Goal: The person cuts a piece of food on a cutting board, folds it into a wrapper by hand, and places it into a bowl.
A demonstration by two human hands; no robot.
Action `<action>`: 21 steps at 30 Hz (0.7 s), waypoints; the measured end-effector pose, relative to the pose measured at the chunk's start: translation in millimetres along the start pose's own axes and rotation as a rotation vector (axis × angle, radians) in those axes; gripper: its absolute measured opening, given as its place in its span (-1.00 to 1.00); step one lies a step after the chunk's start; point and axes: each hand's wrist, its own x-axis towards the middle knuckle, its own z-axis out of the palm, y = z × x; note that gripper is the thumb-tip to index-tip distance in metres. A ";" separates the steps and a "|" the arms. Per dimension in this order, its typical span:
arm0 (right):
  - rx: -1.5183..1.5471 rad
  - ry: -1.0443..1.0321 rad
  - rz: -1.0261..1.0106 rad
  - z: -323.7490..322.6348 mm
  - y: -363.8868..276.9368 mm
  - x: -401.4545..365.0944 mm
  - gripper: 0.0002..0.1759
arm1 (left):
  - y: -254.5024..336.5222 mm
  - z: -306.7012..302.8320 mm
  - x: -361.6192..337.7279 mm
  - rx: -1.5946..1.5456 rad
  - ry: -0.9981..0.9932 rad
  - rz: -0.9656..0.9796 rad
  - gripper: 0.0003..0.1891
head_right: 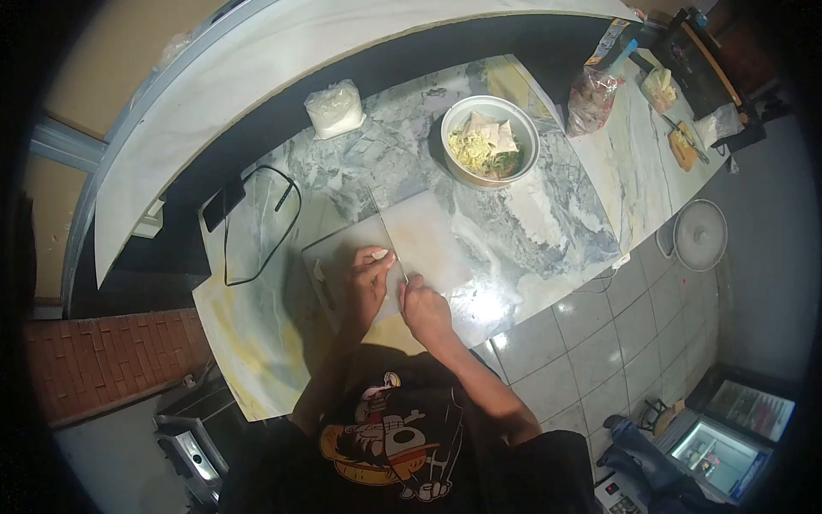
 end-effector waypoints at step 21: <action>-0.150 0.021 -0.004 -13.6 12.4 -15.5 -0.67 | 4.5 -10.9 13.6 -0.115 -0.082 -0.118 -0.81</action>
